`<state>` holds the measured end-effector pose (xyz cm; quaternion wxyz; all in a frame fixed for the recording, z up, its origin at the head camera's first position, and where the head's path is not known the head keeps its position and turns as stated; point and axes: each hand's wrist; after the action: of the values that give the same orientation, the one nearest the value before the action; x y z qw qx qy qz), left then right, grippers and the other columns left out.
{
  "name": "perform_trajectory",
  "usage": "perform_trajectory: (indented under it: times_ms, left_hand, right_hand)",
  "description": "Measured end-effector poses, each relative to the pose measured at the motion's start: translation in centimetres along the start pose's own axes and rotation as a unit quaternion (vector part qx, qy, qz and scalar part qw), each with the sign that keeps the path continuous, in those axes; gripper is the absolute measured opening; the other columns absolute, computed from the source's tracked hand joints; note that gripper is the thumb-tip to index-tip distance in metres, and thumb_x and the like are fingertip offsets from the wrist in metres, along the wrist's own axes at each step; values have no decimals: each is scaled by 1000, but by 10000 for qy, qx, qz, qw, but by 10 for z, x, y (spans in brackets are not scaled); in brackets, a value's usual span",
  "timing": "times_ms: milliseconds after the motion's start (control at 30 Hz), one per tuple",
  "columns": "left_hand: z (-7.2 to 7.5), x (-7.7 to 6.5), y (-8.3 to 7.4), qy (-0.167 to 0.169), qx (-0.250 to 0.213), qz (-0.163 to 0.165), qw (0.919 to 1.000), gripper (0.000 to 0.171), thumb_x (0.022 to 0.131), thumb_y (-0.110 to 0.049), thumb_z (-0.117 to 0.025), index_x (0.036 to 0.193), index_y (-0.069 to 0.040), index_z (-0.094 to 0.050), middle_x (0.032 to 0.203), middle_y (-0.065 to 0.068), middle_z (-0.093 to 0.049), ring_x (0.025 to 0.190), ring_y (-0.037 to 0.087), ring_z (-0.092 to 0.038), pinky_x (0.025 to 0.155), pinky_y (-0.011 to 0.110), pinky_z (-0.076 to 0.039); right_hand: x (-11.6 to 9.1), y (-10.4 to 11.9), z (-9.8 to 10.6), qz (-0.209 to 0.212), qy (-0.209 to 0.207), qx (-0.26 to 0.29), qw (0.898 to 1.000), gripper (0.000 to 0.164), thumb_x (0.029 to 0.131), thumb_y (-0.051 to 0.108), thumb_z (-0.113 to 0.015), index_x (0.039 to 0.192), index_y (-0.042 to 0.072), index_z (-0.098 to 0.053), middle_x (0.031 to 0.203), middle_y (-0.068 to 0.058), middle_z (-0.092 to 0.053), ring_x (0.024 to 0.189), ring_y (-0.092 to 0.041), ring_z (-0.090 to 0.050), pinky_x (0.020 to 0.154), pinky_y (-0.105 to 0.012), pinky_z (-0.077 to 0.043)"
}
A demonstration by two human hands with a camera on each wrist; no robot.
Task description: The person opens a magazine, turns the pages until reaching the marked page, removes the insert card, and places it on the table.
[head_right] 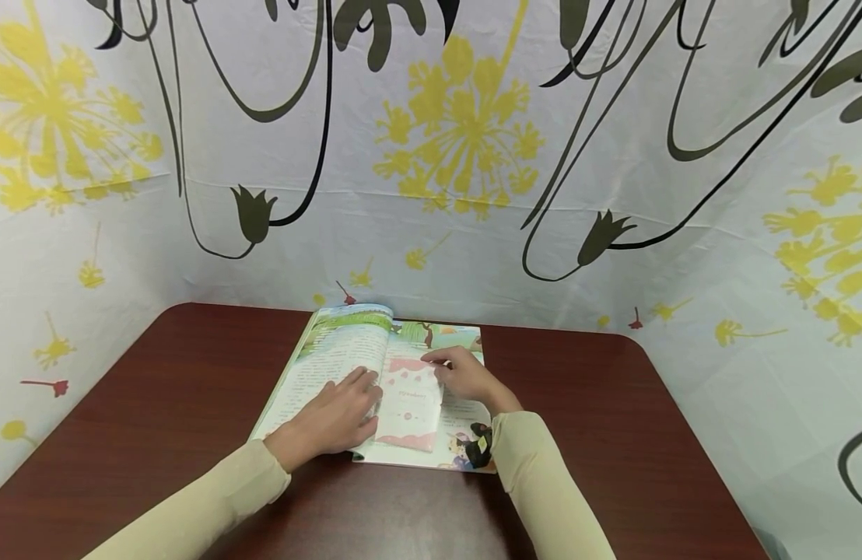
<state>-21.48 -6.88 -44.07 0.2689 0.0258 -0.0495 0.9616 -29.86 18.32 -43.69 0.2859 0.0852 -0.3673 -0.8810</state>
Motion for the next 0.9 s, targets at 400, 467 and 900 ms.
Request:
perform_trajectory:
  times_ms: [400, 467, 900]
  left_hand:
    - [-1, -2, 1, -234, 153, -97, 9996, 34, 92, -30, -60, 117, -6, -62, 133, 13, -53, 125, 30, -48, 83, 59, -51]
    - [-1, -3, 1, -272, 161, -113, 9994, 33, 92, -29, -60, 115, -6, -62, 132, 13, -54, 124, 30, -49, 81, 58, -51]
    - [-2, -3, 3, -349, 102, -197, 9991, 31, 92, -28, -60, 114, -6, -62, 130, 13, -54, 121, 29, -49, 79, 58, -51]
  right_hand:
    - [-11, -1, 22, -178, -229, 106, 9995, 34, 102, -2, -46, 134, -4, -59, 133, -20, -60, 113, -29, -60, 80, -38, -48]
    - [-14, -2, 28, -252, -264, 162, 9992, 35, 102, -1, -46, 134, -3, -59, 134, -21, -59, 112, -31, -60, 78, -40, -47]
    - [-44, -23, 62, -485, -601, 80, 9970, 35, 101, -5, -44, 133, -6, -58, 131, -24, -60, 100, -29, -59, 76, -41, -46]
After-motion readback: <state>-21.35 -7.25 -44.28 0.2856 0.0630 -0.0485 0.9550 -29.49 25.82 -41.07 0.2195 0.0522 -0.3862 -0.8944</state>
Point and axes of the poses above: each hand's wrist, its own x-axis towards the middle knuckle, its own z-axis out of the back of the hand, y = z × x
